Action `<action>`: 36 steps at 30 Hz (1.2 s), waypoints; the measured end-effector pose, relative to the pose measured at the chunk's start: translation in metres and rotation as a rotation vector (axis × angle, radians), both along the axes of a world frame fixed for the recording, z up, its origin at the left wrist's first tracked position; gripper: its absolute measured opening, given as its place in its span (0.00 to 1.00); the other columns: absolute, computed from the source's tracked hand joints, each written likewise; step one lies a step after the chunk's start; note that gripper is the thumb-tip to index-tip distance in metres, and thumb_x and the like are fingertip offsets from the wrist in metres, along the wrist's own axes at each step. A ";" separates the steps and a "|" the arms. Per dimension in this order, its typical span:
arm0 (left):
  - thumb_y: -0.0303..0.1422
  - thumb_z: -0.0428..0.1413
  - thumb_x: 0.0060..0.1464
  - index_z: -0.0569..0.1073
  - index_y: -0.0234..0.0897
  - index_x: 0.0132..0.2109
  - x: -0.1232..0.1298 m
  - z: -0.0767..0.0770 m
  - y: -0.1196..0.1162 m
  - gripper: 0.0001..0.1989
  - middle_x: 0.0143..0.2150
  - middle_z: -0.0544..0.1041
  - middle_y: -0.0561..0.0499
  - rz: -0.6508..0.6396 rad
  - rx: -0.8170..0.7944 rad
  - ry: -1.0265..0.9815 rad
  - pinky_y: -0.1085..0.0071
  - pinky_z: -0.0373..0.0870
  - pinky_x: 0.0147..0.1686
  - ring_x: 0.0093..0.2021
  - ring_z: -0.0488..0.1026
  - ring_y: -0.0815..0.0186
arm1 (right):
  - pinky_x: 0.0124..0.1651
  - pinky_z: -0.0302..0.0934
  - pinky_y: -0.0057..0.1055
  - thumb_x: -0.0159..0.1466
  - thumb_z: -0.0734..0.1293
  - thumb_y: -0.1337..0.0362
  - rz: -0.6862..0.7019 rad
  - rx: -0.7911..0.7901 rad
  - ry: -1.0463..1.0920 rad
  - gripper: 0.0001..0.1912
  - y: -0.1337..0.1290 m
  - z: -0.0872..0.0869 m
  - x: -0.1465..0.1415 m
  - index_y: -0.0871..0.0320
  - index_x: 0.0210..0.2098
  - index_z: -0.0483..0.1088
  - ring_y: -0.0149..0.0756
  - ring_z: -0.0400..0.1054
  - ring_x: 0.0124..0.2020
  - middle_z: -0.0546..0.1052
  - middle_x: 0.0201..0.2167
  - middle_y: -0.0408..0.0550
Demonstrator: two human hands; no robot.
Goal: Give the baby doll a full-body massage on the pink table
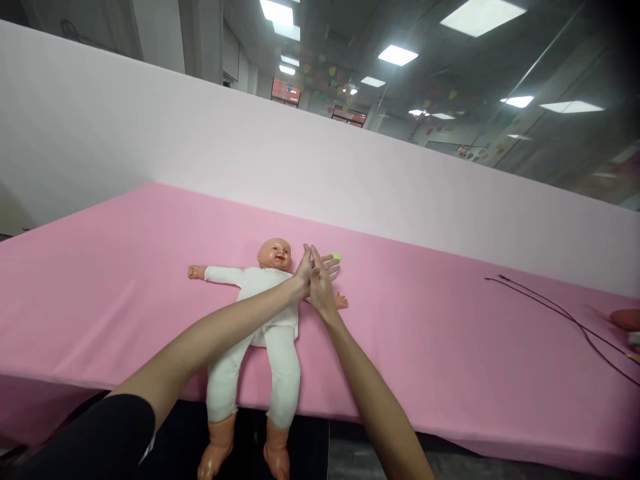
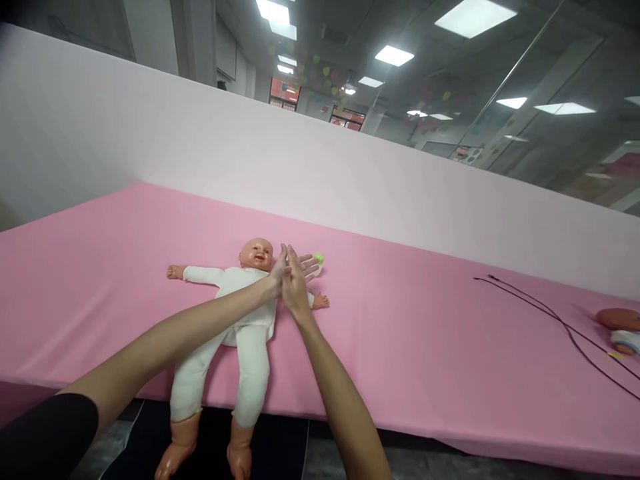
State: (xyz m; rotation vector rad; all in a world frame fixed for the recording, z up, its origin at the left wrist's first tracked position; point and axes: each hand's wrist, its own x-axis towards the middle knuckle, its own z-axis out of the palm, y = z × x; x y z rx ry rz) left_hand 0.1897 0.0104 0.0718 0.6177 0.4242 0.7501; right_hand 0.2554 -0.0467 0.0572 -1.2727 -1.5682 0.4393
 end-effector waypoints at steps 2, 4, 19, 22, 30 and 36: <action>0.67 0.34 0.60 0.74 0.33 0.61 -0.021 -0.002 -0.006 0.48 0.59 0.77 0.31 -0.033 -0.013 -0.019 0.50 0.75 0.54 0.59 0.75 0.44 | 0.76 0.40 0.56 0.65 0.45 0.27 -0.008 -0.024 -0.019 0.51 -0.005 0.004 -0.008 0.54 0.73 0.58 0.52 0.46 0.76 0.58 0.74 0.54; 0.68 0.34 0.59 0.74 0.30 0.61 -0.039 -0.001 -0.011 0.50 0.59 0.76 0.29 -0.081 -0.027 -0.053 0.51 0.73 0.57 0.59 0.75 0.44 | 0.77 0.37 0.54 0.67 0.45 0.29 -0.007 -0.030 -0.098 0.50 -0.012 0.003 -0.015 0.56 0.73 0.57 0.51 0.45 0.76 0.57 0.74 0.55; 0.59 0.61 0.50 0.81 0.37 0.49 -0.235 0.013 -0.002 0.31 0.52 0.82 0.40 0.316 0.808 0.962 0.62 0.72 0.47 0.51 0.78 0.48 | 0.60 0.61 0.54 0.68 0.63 0.50 -0.432 -0.326 -0.540 0.22 -0.030 -0.027 0.084 0.62 0.49 0.75 0.62 0.65 0.60 0.76 0.54 0.69; 0.58 0.60 0.48 0.80 0.39 0.38 -0.289 -0.014 0.013 0.26 0.45 0.83 0.40 0.381 0.878 1.475 0.64 0.68 0.39 0.46 0.78 0.47 | 0.48 0.66 0.52 0.67 0.63 0.45 -0.526 -0.513 -0.564 0.23 -0.037 -0.035 0.109 0.59 0.33 0.74 0.62 0.70 0.49 0.77 0.43 0.70; 0.49 0.64 0.43 0.75 0.41 0.30 -0.320 -0.036 0.013 0.16 0.31 0.79 0.48 0.163 0.923 1.423 0.67 0.63 0.30 0.32 0.74 0.56 | 0.36 0.69 0.37 0.52 0.77 0.45 -0.221 -0.413 0.234 0.31 -0.040 -0.028 0.082 0.56 0.45 0.66 0.42 0.74 0.32 0.79 0.32 0.47; 0.48 0.67 0.47 0.79 0.40 0.46 -0.298 -0.021 -0.020 0.22 0.44 0.83 0.46 0.558 0.924 1.042 0.62 0.75 0.43 0.44 0.78 0.54 | 0.51 0.69 0.43 0.60 0.74 0.57 0.119 -0.234 0.080 0.10 -0.067 -0.018 0.047 0.55 0.38 0.77 0.47 0.74 0.46 0.80 0.43 0.52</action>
